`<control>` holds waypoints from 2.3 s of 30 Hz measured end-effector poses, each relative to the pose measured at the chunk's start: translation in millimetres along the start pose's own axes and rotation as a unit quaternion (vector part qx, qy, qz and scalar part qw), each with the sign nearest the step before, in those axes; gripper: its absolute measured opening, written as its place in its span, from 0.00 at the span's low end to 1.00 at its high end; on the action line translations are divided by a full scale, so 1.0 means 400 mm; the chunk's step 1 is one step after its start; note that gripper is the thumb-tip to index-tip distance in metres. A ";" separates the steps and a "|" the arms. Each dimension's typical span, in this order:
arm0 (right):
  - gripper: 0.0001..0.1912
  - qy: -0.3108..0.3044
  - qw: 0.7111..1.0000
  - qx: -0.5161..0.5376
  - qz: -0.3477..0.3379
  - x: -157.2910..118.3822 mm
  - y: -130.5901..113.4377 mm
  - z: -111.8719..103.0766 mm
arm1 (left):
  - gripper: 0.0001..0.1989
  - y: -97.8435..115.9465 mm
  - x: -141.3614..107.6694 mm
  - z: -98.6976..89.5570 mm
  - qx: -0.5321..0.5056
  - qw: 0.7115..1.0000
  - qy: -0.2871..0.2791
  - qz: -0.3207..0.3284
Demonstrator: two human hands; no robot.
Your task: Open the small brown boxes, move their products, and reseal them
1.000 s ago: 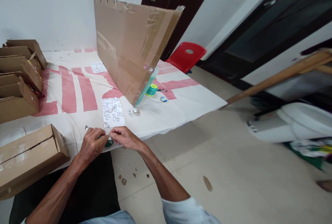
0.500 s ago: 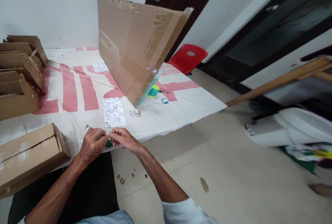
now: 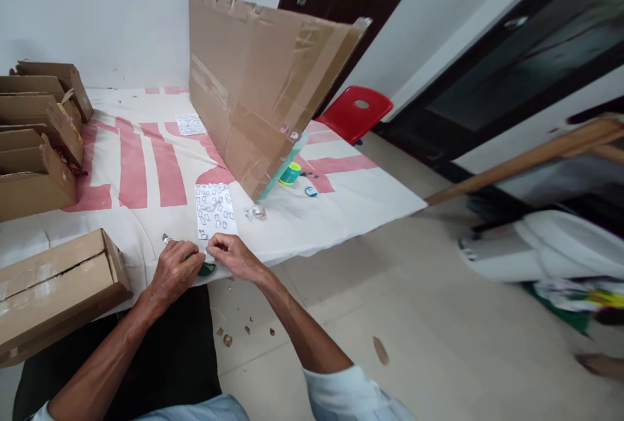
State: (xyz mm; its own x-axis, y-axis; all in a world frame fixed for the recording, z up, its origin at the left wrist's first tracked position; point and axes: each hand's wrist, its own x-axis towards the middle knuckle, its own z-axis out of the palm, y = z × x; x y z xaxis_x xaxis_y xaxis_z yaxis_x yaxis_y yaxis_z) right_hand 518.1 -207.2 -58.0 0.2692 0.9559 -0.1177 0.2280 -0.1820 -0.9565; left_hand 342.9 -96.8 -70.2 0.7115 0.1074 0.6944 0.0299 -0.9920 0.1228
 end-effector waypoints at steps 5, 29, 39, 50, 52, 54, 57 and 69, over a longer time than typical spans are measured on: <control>0.10 0.095 0.961 -0.239 -0.104 0.075 0.016 -0.043 | 0.11 -0.010 -0.027 0.012 -0.020 0.999 -0.032 -0.036; 0.04 0.069 0.866 -0.484 -0.103 0.188 0.091 -0.074 | 0.14 -0.055 0.101 0.095 -0.001 0.948 -0.230 -0.218; 0.01 0.069 0.878 -0.464 -0.091 0.191 0.088 -0.074 | 0.09 -0.063 0.101 0.116 0.028 0.949 -0.230 -0.212; 0.08 0.081 0.875 -0.468 -0.098 0.192 0.071 -0.062 | 0.10 -0.063 0.101 0.129 0.059 0.942 -0.254 -0.210; 0.09 0.127 0.883 -0.436 -0.119 0.184 0.056 -0.068 | 0.10 -0.065 0.102 0.125 0.063 0.940 -0.261 -0.210; 0.09 0.221 0.893 -0.366 -0.139 0.164 0.039 -0.078 | 0.10 -0.066 0.103 0.120 0.062 0.937 -0.268 -0.214; 0.10 0.365 0.893 -0.224 -0.134 0.111 0.014 -0.083 | 0.11 -0.066 0.106 0.113 0.055 0.932 -0.276 -0.229; 0.29 0.363 0.876 0.310 -0.072 -0.041 -0.018 0.027 | 0.08 0.044 0.180 -0.057 -0.008 0.953 -0.166 -0.252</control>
State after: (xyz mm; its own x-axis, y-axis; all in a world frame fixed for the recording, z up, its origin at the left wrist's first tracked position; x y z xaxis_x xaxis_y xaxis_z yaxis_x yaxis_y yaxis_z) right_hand 502.0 -219.0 -52.0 0.8545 0.5195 0.0012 -0.1826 0.3025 -0.9355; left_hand 378.8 -104.9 -1.9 0.7927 0.5410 0.2811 0.4184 -0.8181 0.3945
